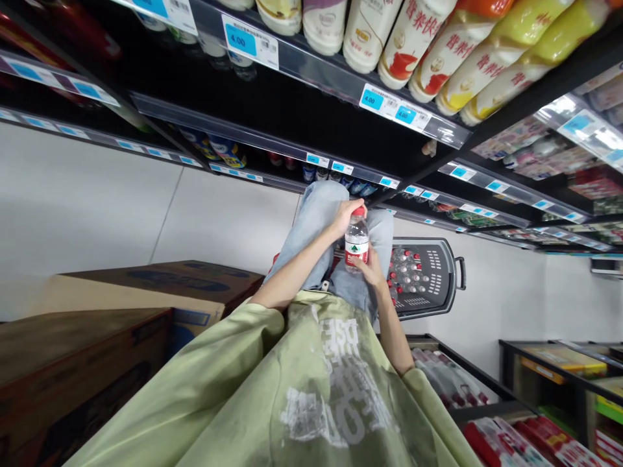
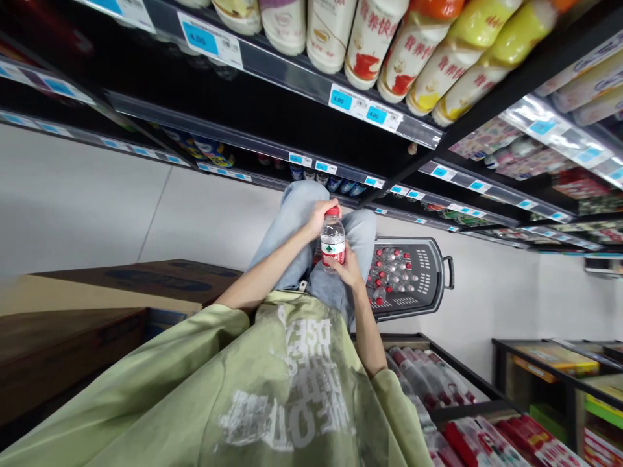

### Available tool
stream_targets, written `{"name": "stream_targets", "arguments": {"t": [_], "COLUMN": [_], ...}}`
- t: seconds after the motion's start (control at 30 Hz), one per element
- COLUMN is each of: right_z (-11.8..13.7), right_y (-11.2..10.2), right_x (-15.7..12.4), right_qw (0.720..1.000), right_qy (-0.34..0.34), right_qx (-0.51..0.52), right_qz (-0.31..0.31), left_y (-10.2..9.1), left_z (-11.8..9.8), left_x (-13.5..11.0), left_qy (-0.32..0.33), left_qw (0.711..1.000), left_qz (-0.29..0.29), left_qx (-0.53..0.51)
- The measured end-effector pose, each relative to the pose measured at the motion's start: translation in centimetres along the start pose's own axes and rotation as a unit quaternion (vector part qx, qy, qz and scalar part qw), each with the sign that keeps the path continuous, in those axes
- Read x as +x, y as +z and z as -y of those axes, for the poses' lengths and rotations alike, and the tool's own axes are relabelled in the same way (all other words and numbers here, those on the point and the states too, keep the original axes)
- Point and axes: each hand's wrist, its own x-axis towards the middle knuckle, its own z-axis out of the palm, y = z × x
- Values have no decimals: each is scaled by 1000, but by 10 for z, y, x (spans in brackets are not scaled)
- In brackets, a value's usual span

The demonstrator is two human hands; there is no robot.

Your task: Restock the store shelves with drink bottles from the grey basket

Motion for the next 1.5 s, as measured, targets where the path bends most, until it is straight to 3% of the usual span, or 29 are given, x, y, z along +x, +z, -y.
{"name": "stream_targets", "arguments": {"t": [0.17, 0.4, 0.9, 1.23, 1.5], "right_z": [-9, -22, -20, -10, -16], "right_y": [-5, -2, -6, 6, 9], "right_x": [-1, 2, 5, 2, 0], "right_qw": [996, 982, 996, 997, 995], "right_qy": [18, 69, 4, -46, -68], "right_qx": [87, 165, 72, 21, -19], "right_qz": [-14, -63, -52, -57, -65], "left_y": [8, 8, 3, -3, 4], "left_z": [2, -2, 0, -1, -7], "left_x": [3, 2, 2, 2, -1], "left_qy": [-45, -27, 11, -79, -133], "left_qw": [999, 999, 999, 976, 947], "left_qz": [-25, -35, -6, 57, 137], "left_qx": [-8, 5, -49, -196, -257]}}
